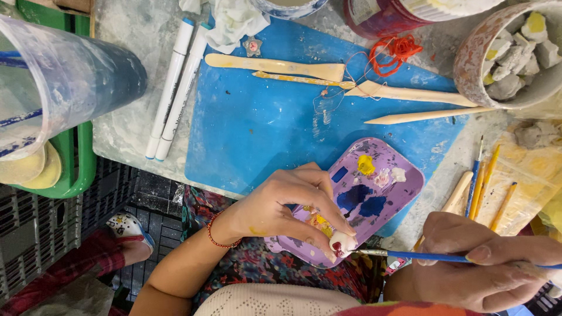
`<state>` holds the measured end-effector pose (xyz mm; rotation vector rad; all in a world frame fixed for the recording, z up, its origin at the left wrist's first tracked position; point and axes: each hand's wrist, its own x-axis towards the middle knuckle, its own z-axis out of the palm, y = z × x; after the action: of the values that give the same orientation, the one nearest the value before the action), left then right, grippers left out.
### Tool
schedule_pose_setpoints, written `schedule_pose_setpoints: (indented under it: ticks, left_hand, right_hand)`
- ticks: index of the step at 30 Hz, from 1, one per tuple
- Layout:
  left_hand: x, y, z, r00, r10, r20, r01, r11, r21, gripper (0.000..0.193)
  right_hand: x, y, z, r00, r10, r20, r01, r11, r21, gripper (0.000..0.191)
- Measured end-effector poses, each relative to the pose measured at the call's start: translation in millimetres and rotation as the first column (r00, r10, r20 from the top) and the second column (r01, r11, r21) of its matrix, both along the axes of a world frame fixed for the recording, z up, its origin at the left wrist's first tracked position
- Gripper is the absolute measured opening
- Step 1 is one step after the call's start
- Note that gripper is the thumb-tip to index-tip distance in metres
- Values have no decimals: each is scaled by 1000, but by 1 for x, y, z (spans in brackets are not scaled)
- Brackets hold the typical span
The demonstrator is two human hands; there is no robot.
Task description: The person paints a small clay heart with a brush and purple paint, then adds a red detail to the surface using a fine brush while holding the object by hand.
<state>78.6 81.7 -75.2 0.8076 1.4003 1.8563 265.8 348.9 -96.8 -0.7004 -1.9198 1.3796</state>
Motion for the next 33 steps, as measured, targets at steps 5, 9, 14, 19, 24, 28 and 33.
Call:
schedule_pose_setpoints:
  ticks: [5,9,14,19,24,28,33]
  left_hand:
    - [1,1,-1,1000,3,7,-3,1000,5,36]
    - [1,0,-1,1000,-1,-1,1,1000,6,36]
    - [1,0,0,1000,3,7,-3,1000,-1,35]
    - [1,0,-1,1000,6,-6,-6,1000,12,36]
    - [2,0,-1,1000,2,8,-2,1000,12,38]
    - [2,-1,-1,1000,1,8,-1,1000,11,37]
    - [2,0,-1,1000,1,5,-1,1000,21,37]
  right_hand:
    - [-4,4,-17,986,-151,-68,163,962,219,43]
    - [-2,10,-22,932,-363,10,328,853,405,45]
    - [1,5,-21,965,-253,-71,262,906,332,42]
    - [-4,3,-19,972,-227,-69,236,906,351,40]
    - [-4,8,-16,987,-145,-63,158,932,325,38]
    - [1,16,-10,992,73,-102,-57,987,150,36]
    - [1,37,3,836,520,-174,-541,834,-111,34]
